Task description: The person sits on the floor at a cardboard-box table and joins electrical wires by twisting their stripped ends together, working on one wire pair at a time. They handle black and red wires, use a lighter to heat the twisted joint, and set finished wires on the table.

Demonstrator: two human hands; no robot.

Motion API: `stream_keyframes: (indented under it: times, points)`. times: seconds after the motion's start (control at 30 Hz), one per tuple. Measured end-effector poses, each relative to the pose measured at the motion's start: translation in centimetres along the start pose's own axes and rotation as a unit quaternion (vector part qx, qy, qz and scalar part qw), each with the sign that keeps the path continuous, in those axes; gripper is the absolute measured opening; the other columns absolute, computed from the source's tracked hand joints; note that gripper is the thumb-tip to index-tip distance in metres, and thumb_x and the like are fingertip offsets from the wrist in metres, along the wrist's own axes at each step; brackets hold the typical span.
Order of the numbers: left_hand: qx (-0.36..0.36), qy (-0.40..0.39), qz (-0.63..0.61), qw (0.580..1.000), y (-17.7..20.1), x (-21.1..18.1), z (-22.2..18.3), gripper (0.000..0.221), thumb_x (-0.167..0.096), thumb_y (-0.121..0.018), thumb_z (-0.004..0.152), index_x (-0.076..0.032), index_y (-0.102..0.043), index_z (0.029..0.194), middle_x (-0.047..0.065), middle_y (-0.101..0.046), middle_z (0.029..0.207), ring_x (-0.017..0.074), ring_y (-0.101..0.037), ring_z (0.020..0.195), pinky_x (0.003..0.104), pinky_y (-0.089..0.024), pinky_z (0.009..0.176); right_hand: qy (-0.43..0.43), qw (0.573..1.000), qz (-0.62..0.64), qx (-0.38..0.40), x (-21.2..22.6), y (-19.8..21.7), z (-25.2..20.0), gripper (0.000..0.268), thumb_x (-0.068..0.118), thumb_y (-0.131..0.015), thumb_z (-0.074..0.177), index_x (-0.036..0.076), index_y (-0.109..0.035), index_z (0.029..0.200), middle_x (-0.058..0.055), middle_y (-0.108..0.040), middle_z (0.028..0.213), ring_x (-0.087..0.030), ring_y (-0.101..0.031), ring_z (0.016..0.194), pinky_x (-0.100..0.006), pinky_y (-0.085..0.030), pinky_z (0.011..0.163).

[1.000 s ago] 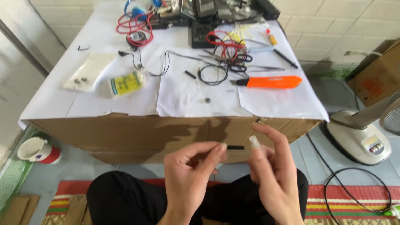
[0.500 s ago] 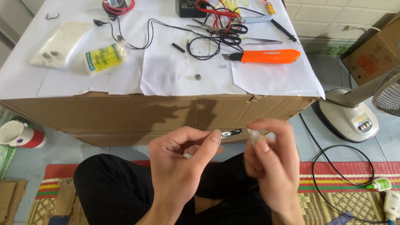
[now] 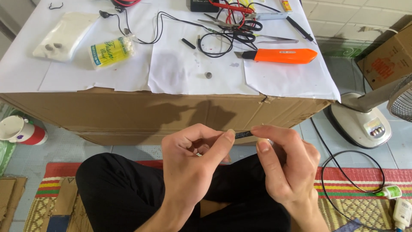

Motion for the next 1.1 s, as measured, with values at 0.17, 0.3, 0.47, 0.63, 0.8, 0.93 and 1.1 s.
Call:
stream_keyframes:
  times: [0.17, 0.3, 0.47, 0.63, 0.8, 0.93, 1.1]
  points:
    - [0.009, -0.013, -0.011, 1.0, -0.1, 0.1, 0.0, 0.011, 0.0, -0.077, 0.083, 0.004, -0.077, 0.073, 0.004, -0.064, 0.053, 0.0033, -0.038, 0.046, 0.018, -0.027, 0.041, 0.008, 1.0, 0.005, 0.003, -0.2, -0.3, 0.0, 0.014, -0.001, -0.059, 0.091, -0.005, -0.066, 0.102, -0.001, -0.057, 0.059, -0.009, -0.038, 0.045, -0.022, -0.031, 0.047]
    - [0.013, -0.009, -0.015, 1.0, -0.3, 0.4, 0.1, 0.011, 0.0, -0.078, 0.084, 0.003, -0.076, 0.073, 0.002, -0.064, 0.054, 0.0023, -0.037, 0.046, 0.017, -0.025, 0.041, 0.016, 1.0, -0.008, -0.007, -0.4, -0.4, -0.1, 0.012, 0.0, -0.061, 0.09, -0.004, -0.067, 0.1, 0.0, -0.053, 0.055, -0.01, -0.036, 0.045, -0.024, -0.031, 0.047]
    - [0.0, 0.01, 0.003, 1.0, -0.4, 0.7, 0.3, 0.009, -0.001, -0.08, 0.081, 0.004, -0.079, 0.074, 0.003, -0.065, 0.052, 0.0022, -0.037, 0.045, 0.018, -0.025, 0.039, 0.003, 1.0, -0.011, -0.017, -0.2, -0.4, -0.3, 0.018, -0.003, -0.055, 0.091, -0.005, -0.063, 0.107, -0.001, -0.055, 0.059, -0.01, -0.037, 0.046, -0.023, -0.032, 0.048]
    - [0.012, 0.012, -0.031, 0.999, -0.7, 0.9, 0.4, 0.009, 0.0, -0.078, 0.082, 0.006, -0.078, 0.075, 0.005, -0.066, 0.053, 0.0026, -0.038, 0.045, 0.018, -0.026, 0.04, 0.001, 1.0, -0.004, -0.014, -0.2, -0.5, -0.1, 0.018, 0.0, -0.056, 0.092, -0.005, -0.065, 0.107, 0.001, -0.05, 0.055, -0.009, -0.035, 0.046, -0.023, -0.03, 0.048]
    - [0.014, 0.019, -0.026, 0.999, -0.8, 0.7, 0.3, 0.01, 0.0, -0.079, 0.083, 0.006, -0.077, 0.075, 0.006, -0.065, 0.053, 0.0033, -0.04, 0.044, 0.017, -0.029, 0.04, 0.026, 1.0, -0.016, 0.0, 0.1, -0.6, 0.2, 0.016, 0.0, -0.058, 0.088, -0.002, -0.068, 0.101, 0.001, -0.048, 0.052, -0.011, -0.036, 0.043, -0.024, -0.033, 0.047]
    - [0.009, 0.028, -0.028, 0.999, -0.7, 1.0, 0.3, 0.011, -0.001, -0.079, 0.082, 0.006, -0.078, 0.074, 0.006, -0.065, 0.052, 0.0033, -0.04, 0.044, 0.018, -0.029, 0.04, 0.027, 0.999, -0.016, -0.011, 0.0, -0.6, 0.0, 0.015, 0.0, -0.058, 0.088, -0.003, -0.067, 0.1, 0.001, -0.048, 0.052, -0.011, -0.035, 0.042, -0.025, -0.032, 0.047]
    - [0.004, 0.023, -0.02, 1.0, -0.6, 1.1, 0.5, 0.009, -0.002, -0.08, 0.082, 0.005, -0.079, 0.075, 0.006, -0.066, 0.052, 0.0028, -0.038, 0.043, 0.018, -0.027, 0.039, 0.026, 0.999, -0.035, -0.021, 0.0, -0.9, 0.1, 0.02, -0.005, -0.058, 0.088, -0.004, -0.067, 0.105, 0.0, -0.05, 0.054, -0.012, -0.036, 0.044, -0.025, -0.033, 0.047]
Point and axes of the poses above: each hand's wrist, its own z-axis towards the middle knuckle, its own y-axis out of the back of the hand, x = y × z, the point moved 5 cm from there along z, towards the middle knuckle
